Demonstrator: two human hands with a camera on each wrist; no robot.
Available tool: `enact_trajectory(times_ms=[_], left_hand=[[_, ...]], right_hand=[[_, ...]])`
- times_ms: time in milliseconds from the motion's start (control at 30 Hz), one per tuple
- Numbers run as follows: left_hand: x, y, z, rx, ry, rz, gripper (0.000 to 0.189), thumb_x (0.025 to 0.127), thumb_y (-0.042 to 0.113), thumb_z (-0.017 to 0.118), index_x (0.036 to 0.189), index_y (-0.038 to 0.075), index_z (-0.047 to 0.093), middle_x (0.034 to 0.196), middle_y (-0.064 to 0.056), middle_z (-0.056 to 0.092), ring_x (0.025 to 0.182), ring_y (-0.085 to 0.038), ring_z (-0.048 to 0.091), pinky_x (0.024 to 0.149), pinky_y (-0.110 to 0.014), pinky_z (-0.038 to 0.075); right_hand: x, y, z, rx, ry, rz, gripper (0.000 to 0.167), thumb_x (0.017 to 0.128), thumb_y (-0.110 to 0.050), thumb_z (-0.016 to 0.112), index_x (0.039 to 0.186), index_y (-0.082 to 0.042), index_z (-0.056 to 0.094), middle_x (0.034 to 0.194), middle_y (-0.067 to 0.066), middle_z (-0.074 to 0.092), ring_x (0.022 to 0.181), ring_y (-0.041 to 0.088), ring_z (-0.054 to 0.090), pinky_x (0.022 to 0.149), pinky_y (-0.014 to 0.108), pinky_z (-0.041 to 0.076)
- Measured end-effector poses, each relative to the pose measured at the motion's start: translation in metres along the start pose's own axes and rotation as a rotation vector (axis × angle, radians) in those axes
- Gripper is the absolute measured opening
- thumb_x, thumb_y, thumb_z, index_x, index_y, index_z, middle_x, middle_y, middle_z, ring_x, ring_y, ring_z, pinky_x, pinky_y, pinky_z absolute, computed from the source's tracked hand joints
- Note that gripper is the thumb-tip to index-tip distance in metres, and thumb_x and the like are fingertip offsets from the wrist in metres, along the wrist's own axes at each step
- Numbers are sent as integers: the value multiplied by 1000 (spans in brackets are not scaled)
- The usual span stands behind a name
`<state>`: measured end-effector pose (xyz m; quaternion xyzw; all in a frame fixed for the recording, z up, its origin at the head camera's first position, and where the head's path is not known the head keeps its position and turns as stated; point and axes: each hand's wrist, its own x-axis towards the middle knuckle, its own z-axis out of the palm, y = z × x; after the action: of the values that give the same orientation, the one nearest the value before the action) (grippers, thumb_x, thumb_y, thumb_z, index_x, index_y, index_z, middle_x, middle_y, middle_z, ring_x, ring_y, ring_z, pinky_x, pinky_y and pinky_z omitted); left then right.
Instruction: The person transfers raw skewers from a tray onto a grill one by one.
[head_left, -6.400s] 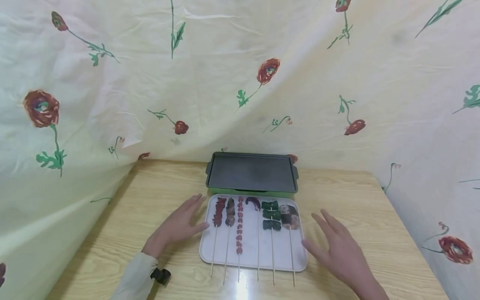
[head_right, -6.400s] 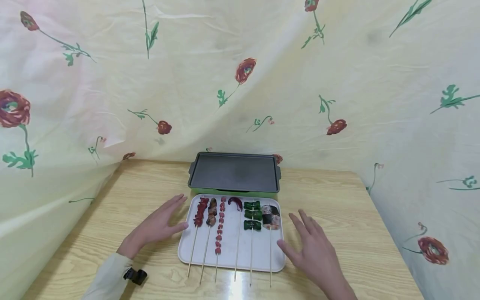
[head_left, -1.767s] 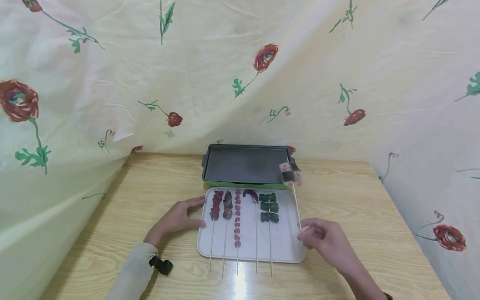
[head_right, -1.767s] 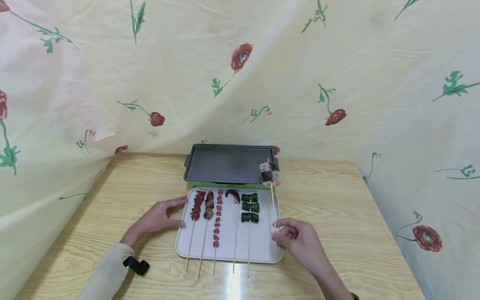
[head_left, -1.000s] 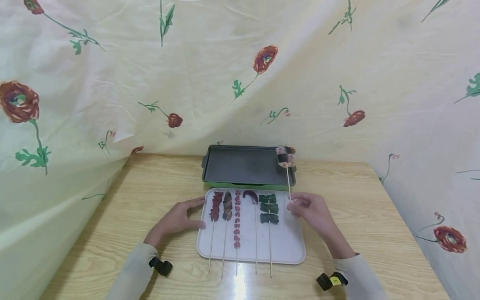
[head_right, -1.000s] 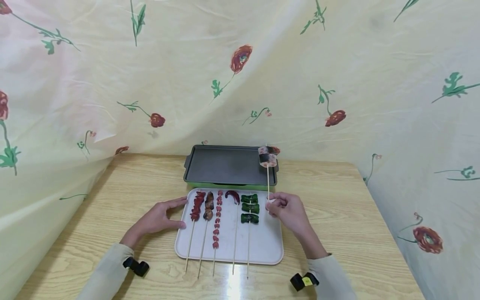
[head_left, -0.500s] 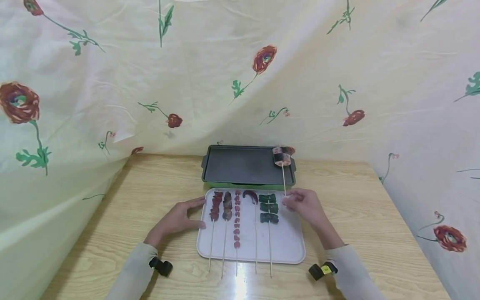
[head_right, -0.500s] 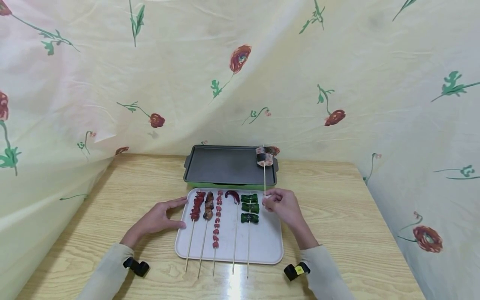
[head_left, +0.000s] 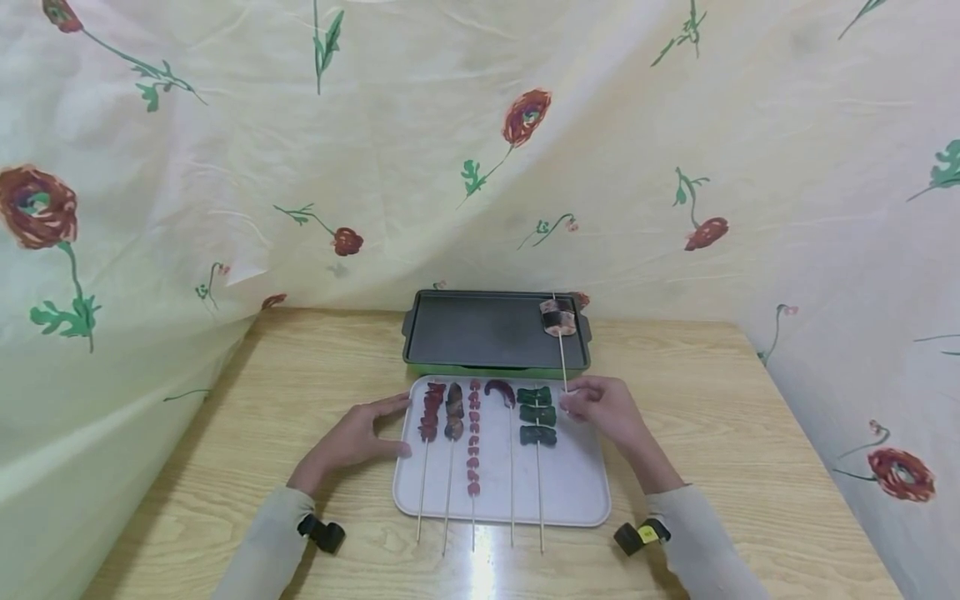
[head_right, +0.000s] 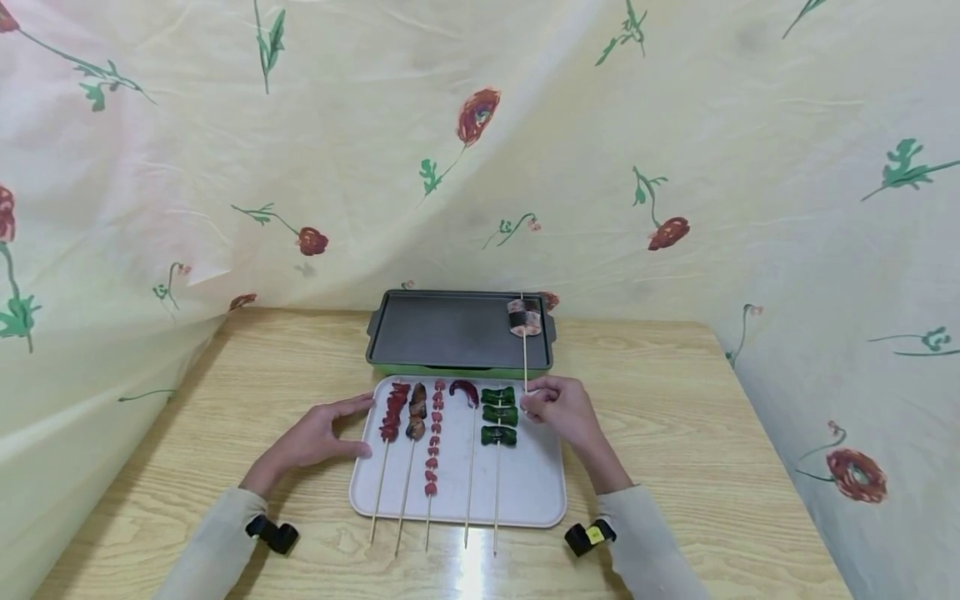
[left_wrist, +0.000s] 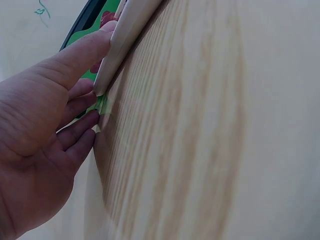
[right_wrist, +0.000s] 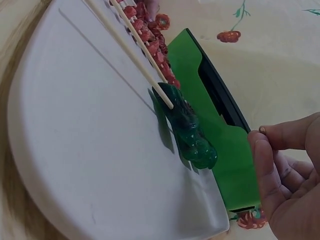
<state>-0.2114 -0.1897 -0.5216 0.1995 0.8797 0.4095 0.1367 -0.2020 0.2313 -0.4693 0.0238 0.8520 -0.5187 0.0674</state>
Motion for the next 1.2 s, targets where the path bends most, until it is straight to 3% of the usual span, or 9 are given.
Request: enact_trajectory(times_ms=[300,567,733,867,1033,1200], left_hand=[[0,1,0,-3,-2,-12,85,78,47,87,151,21,52,161,0,42,150,-28,35,122,-50,32],[-1,4,0,-17,1,-4,85,79,45,87,151,19,52,161,-3,42,150,-30,35,123,-51,31],[-1,4,0,-10,1,-14,86,78,46,88,152,19,51,161,-2,42,151,-30,34,123,-52,30],[-1,3,0,-4,-1,-21,86,78,46,87,152,20,51,161,-2,42,151,-30,34,123,-52,30],[-1,2,0,10,-2,-25,86,78,47,87,152,21,51,161,0,41,151,-30,34,123,-51,31],[-1,2,0,13,-4,-34,87,78,47,87,152,23,51,161,3,41,152,-27,33,124,-49,30]], right_hand=[[-2,-2,-1,19,0,42,30,95,-12,70,119,6,69,94,13,77,80,17,71,74,31,63],[-11,-4,-8,16,-47,24,42,99,-21,67,129,8,64,111,20,75,94,23,75,84,34,64],[-28,-10,-17,-78,-15,-32,47,99,-28,68,133,4,63,118,20,73,101,26,74,91,41,62],[-45,-18,-25,-179,49,-80,47,99,-34,68,134,-3,65,117,14,74,105,27,71,87,41,62],[-71,-28,-28,-211,108,-157,45,98,-35,70,131,-4,67,114,10,75,105,26,71,85,30,62],[-98,-32,-24,-223,152,-162,42,96,-32,73,128,-5,69,111,6,76,102,21,72,83,20,60]])
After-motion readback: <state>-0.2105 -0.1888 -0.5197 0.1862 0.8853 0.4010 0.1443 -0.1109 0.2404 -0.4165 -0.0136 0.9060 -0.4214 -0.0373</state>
